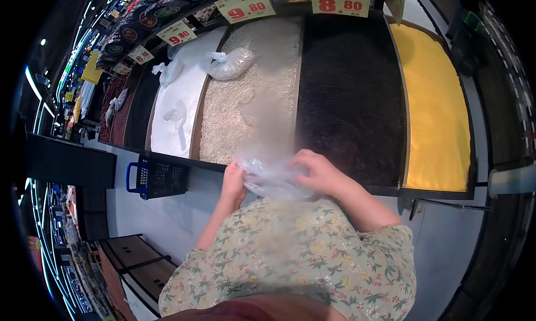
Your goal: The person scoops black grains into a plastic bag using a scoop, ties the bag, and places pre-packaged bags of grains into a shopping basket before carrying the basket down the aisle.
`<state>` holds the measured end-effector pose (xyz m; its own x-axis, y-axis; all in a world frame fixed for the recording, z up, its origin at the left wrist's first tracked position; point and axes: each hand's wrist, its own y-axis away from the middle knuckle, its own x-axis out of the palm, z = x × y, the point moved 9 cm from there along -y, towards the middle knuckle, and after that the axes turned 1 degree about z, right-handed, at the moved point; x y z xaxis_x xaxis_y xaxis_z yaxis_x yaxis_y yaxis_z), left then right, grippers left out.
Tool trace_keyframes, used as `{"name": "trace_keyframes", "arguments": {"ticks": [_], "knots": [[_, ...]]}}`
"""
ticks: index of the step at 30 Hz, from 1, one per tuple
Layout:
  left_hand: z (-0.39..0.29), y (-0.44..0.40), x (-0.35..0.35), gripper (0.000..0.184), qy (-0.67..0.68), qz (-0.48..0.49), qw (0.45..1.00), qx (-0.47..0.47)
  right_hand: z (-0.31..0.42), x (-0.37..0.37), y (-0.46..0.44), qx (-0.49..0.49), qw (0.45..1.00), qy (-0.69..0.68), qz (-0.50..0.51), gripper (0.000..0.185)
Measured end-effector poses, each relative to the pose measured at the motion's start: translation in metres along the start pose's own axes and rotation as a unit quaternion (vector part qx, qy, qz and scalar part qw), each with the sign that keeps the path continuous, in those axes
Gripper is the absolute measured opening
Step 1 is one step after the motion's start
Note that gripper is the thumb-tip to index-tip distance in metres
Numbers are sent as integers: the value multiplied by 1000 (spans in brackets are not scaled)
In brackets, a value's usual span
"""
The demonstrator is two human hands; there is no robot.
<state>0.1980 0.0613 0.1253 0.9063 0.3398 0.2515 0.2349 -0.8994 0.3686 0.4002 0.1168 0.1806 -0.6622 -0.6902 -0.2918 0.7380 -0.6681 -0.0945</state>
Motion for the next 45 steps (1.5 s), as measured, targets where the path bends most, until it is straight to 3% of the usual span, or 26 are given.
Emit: {"name": "trace_keyframes", "arguments": {"ticks": [4,6,8,10,12,13,16,20,22,23,24,26,27,30,35,38,41,45], "knots": [[5,-4,-35,26,99,-100,990,-3,-16,29,-13,37,996,22,72,31],[15,-11,-56,26,112,-96,989,-7,-24,23,-23,47,999,7,27,28],[25,-15,-73,27,126,-92,988,-13,-53,11,-35,108,988,-91,-55,26],[40,-19,-82,28,164,-95,980,-67,-72,0,-52,109,982,-124,-92,35],[49,-21,-85,29,176,-83,978,-73,-81,-9,-70,107,983,-58,-136,50],[51,-20,-83,29,185,-70,977,-79,-82,-7,-80,128,982,-58,-124,62],[55,-15,-66,30,131,-38,987,-83,-100,7,-116,155,981,-31,-110,73],[59,-4,-41,30,93,3,992,-90,-154,29,-170,136,979,-93,-120,74],[61,0,-37,31,54,17,994,-95,-119,10,-184,-37,967,109,-226,66],[60,1,-37,31,55,15,994,-95,-125,7,-192,-8,964,158,-214,52],[58,2,-37,32,47,11,995,-93,-117,0,-196,-8,965,157,-212,52],[59,1,-42,33,40,5,995,-93,-106,-11,-198,-22,978,-2,-207,45],[62,-2,-46,33,31,5,995,-90,-83,-21,-191,-11,962,-131,-238,36],[58,-2,-44,31,25,10,996,-85,-54,-58,-180,-7,942,-189,-277,35],[66,-12,-44,30,-9,33,997,-70,-10,-116,-127,-138,897,-326,-263,38],[73,-20,-42,31,-55,71,994,-64,6,-152,-68,-202,875,-331,-289,41],[73,-26,-35,31,-101,87,988,-75,-11,-190,12,-166,832,-339,-406,42],[55,-22,-9,25,-17,81,988,-129,-26,-223,120,-163,772,-295,-539,40]]}}
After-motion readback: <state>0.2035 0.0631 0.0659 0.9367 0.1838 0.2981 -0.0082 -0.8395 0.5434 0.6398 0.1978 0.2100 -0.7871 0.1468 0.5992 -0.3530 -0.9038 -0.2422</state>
